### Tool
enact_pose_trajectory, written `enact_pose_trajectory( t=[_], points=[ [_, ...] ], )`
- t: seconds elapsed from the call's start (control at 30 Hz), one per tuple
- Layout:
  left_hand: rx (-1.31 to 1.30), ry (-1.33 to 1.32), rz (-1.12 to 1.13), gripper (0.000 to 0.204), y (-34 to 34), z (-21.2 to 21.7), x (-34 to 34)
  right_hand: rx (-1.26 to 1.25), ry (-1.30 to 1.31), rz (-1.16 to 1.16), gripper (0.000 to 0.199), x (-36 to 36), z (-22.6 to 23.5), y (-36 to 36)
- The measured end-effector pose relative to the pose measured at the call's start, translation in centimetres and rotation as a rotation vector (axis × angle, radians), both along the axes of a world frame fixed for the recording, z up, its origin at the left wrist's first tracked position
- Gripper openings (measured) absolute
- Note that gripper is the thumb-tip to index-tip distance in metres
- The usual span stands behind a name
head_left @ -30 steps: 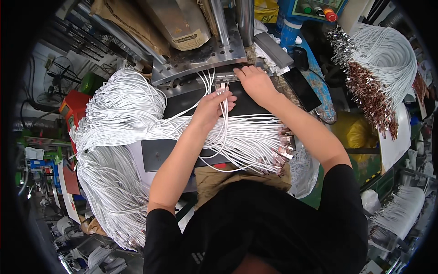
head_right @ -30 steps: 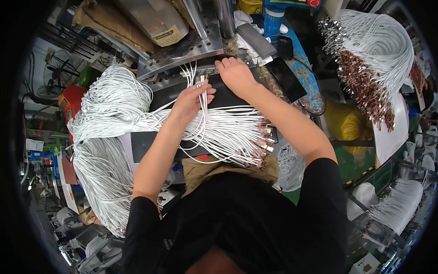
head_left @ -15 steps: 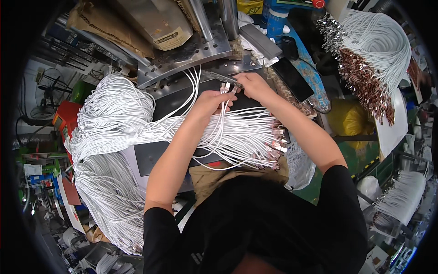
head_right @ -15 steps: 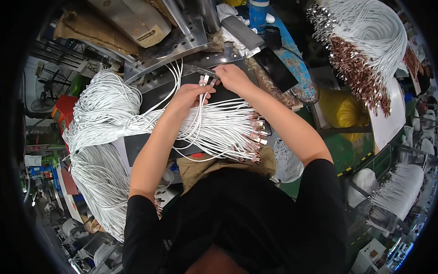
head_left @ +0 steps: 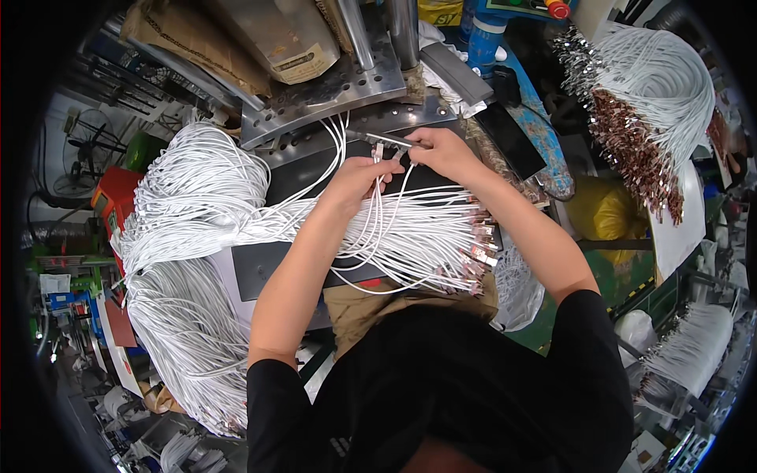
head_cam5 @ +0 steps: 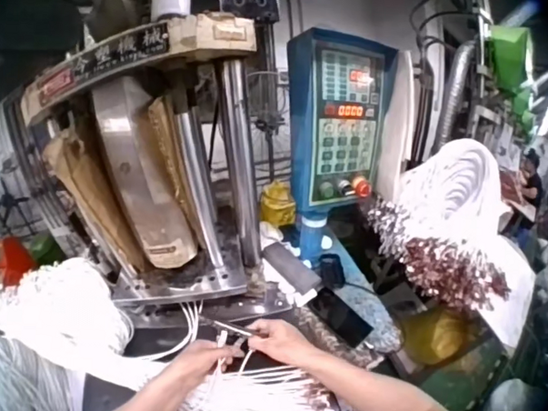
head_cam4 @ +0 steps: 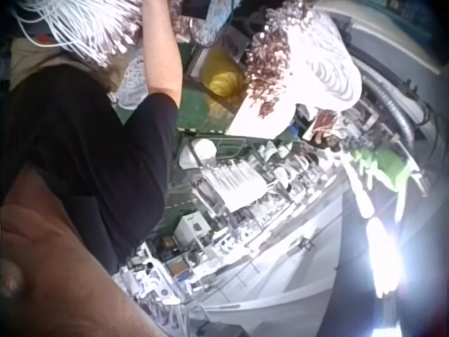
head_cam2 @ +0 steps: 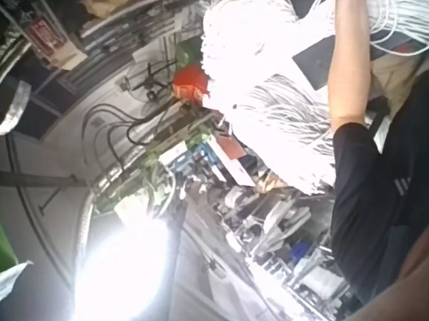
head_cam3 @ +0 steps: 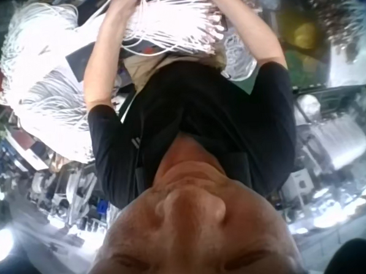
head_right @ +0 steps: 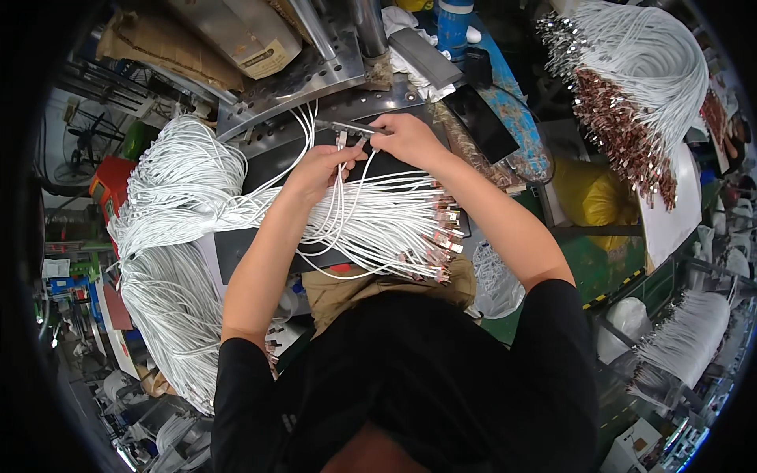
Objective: Organizing and aligning multiple white wire harnesses into a specialized assembly fixture.
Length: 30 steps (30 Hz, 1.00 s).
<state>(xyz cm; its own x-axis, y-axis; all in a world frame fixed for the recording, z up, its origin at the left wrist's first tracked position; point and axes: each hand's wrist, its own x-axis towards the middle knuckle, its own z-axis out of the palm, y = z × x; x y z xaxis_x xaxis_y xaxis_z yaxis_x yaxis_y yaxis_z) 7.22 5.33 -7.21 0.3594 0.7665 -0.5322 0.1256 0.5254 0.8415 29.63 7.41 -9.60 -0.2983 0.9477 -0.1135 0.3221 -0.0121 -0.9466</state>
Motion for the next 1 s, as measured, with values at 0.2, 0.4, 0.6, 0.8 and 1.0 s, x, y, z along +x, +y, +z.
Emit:
enact_pose_trajectory(
  t=[0.2,0.4,0.6,0.8,1.0],
  points=[
    [-0.008,-0.023,0.166,0.028,-0.8,0.8,1.7,0.031,0.040,0.062,0.040,0.6,-0.2,-0.1],
    [-0.052,-0.054,0.158,0.032,0.1,0.4,-0.7,-0.121,0.046,-0.028,0.043,1.6,2.5,-0.1],
    [-0.153,-0.004,0.117,0.029,-0.6,2.5,0.9,-0.088,0.083,0.028,0.042,1.7,1.2,-0.8],
    [-0.088,-0.039,0.146,0.027,0.0,0.6,-0.2,-0.020,0.021,-0.002,0.043,1.6,1.2,-0.3],
    [-0.055,0.045,0.123,0.026,0.0,1.5,1.0,0.032,0.001,0.098,0.041,1.9,0.2,-0.5]
  ],
)
